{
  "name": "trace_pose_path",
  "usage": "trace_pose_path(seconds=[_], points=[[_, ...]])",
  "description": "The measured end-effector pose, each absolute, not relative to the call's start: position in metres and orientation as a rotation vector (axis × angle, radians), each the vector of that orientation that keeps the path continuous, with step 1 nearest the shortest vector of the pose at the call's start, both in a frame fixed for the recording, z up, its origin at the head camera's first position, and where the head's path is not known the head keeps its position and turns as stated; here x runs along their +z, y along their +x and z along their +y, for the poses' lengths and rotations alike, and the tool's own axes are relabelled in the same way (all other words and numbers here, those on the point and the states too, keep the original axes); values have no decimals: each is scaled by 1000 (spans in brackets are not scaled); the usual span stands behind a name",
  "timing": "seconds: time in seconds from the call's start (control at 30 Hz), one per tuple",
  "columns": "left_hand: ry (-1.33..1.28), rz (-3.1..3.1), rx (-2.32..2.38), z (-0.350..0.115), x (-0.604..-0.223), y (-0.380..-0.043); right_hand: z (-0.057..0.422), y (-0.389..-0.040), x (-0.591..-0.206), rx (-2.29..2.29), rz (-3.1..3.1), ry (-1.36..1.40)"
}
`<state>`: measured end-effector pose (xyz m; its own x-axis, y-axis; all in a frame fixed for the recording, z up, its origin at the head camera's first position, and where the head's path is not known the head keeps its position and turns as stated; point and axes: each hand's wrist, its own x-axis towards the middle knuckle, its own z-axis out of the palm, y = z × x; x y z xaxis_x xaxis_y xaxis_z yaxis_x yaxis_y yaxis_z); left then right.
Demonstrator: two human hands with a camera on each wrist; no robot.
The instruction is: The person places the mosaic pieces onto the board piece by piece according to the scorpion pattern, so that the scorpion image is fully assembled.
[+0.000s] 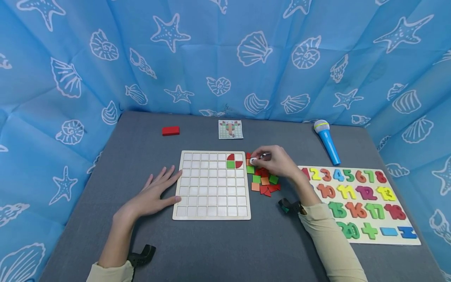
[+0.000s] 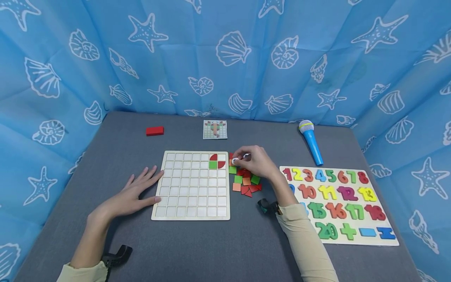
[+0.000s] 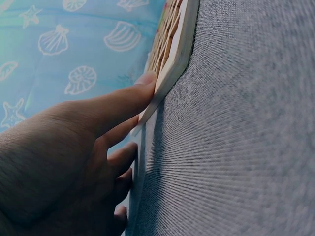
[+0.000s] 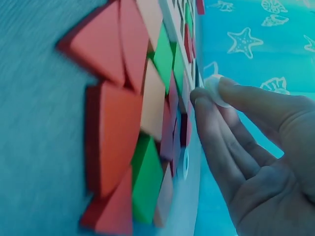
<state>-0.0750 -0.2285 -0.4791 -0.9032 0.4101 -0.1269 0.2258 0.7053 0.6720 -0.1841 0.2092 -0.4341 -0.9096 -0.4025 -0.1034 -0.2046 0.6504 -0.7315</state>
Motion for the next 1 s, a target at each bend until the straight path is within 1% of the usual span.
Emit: trace_pose_path(seconds=[0.2, 0.53, 0.87, 1.0], points=[[462, 2626, 981, -224, -468, -73, 193, -188, -431, -1184, 2553, -568], [462, 2638, 955, -228, -479, -76, 159, -202, -429, -1217, 2509, -640], [436, 2618, 965, -223, -466, -74, 129, -218, -434, -1133, 2507, -764], [439, 2623, 946, -225, -471, -75, 120, -222, -438, -1076, 2537, -777]])
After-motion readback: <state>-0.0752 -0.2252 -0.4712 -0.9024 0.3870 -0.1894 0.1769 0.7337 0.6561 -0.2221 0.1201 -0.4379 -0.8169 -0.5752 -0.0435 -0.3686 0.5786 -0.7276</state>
